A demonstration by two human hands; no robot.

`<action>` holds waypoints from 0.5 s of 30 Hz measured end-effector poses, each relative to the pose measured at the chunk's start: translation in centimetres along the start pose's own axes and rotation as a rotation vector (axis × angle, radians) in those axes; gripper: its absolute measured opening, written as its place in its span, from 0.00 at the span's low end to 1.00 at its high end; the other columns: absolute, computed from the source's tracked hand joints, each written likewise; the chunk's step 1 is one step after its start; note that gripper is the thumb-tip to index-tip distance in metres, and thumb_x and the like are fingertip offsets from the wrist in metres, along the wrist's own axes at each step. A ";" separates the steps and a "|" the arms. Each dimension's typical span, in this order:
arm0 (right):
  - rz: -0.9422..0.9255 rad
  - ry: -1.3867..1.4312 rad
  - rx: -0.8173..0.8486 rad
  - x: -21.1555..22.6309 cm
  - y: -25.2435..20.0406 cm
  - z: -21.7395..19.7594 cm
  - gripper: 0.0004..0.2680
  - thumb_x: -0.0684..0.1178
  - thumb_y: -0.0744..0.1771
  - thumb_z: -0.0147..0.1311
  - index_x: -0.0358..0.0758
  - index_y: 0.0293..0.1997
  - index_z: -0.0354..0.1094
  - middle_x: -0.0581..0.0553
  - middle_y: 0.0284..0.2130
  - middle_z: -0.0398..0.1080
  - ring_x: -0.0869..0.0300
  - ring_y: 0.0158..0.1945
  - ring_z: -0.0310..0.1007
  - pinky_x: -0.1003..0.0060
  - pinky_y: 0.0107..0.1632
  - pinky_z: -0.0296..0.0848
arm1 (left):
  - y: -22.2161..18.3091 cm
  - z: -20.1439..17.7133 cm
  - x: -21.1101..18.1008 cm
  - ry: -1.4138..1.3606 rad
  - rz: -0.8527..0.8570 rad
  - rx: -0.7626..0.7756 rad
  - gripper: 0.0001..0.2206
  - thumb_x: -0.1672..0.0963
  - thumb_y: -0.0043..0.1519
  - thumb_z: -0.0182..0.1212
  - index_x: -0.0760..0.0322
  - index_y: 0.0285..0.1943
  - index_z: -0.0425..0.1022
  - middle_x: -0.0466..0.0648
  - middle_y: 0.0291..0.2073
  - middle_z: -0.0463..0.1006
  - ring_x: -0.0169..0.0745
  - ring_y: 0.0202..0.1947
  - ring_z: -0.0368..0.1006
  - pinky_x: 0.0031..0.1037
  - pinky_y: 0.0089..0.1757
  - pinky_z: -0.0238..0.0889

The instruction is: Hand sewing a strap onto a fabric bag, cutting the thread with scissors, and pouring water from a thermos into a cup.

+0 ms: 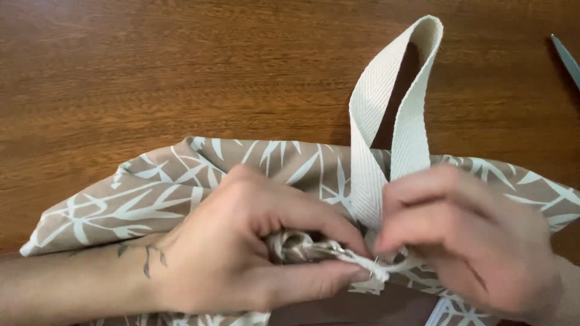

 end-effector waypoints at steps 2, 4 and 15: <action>0.127 0.170 0.038 -1.2 0.0 0.1 0.09 0.36 0.66 0.43 0.39 0.34 0.72 0.44 0.34 0.72 0.67 0.27 0.73 0.77 0.31 0.69 | -0.2 0.0 1.2 -0.174 -0.234 -0.027 0.07 0.56 0.57 0.66 0.59 0.42 0.82 0.41 0.35 0.88 0.18 0.35 0.80 0.12 0.39 0.75; 0.173 0.194 0.056 -1.3 0.1 0.2 0.08 0.36 0.66 0.45 0.40 0.34 0.72 0.45 0.35 0.74 0.68 0.27 0.74 0.78 0.30 0.70 | -0.2 0.1 1.4 -0.216 -0.275 -0.016 0.08 0.55 0.57 0.66 0.59 0.42 0.82 0.40 0.33 0.87 0.17 0.33 0.77 0.12 0.37 0.73; 0.192 0.254 0.071 -1.3 0.4 0.8 0.09 0.36 0.67 0.45 0.44 0.30 0.71 0.49 0.32 0.74 0.69 0.26 0.74 0.79 0.29 0.68 | -0.5 0.2 1.5 -0.218 -0.307 -0.019 0.08 0.54 0.55 0.66 0.57 0.41 0.83 0.38 0.31 0.87 0.15 0.30 0.74 0.10 0.36 0.69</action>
Point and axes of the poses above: each hand's wrist, its own y-axis towards the middle knuckle, its own z-axis out of the palm, x = y × z, the point moved 6 cm from there along y, towards the middle knuckle
